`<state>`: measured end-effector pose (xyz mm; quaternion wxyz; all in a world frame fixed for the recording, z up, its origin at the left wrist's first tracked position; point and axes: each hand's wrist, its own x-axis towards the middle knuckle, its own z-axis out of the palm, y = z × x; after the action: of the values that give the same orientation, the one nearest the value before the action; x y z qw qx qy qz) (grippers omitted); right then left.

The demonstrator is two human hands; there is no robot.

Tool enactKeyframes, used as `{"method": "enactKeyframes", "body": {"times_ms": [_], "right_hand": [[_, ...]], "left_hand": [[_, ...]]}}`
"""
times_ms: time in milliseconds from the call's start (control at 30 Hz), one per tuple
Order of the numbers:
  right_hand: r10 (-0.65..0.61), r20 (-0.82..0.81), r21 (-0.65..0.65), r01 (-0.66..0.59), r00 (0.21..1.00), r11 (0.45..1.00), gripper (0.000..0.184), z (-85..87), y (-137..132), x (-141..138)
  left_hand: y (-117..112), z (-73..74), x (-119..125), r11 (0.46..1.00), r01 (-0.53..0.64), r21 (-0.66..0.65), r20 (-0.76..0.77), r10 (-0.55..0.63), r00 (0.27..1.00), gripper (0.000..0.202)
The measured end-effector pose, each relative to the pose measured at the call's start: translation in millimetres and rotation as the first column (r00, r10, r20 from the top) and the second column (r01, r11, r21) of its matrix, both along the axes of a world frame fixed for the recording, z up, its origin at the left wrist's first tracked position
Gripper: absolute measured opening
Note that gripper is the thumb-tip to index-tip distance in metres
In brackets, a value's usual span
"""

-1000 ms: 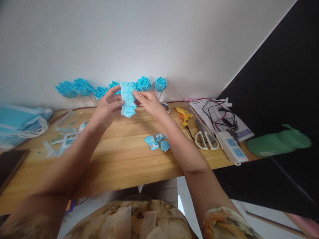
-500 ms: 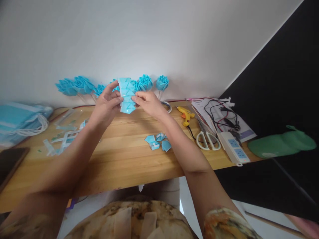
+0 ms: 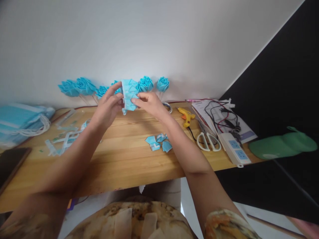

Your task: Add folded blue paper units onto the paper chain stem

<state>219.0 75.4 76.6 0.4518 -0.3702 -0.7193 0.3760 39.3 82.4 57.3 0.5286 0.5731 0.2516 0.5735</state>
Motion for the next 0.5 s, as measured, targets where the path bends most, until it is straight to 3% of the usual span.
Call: {"method": "enactKeyframes", "body": {"times_ms": [200, 367, 500], "right_hand": [[-0.003, 0.021, 0.034, 0.002, 1.0, 0.999, 0.035, 0.0, 0.3, 0.8], [0.022, -0.012, 0.025, -0.022, 1.0, 0.999, 0.048, 3.2, -2.2, 1.6], [0.062, 0.03, -0.028, -0.061, 0.998, 0.998, 0.04, 5.7, -5.0, 1.4]], "left_hand": [[1.0, -1.6, -2.2, 0.996, 0.087, 0.03, -0.025, -0.086, 0.996, 0.067], [6.1, -6.0, -4.5, 0.996, 0.025, 0.088, -0.019, -0.024, 1.0, 0.07], [9.1, -7.7, -5.0, 0.994, -0.02, 0.106, 0.017, 0.019, 1.0, 0.071]]}}
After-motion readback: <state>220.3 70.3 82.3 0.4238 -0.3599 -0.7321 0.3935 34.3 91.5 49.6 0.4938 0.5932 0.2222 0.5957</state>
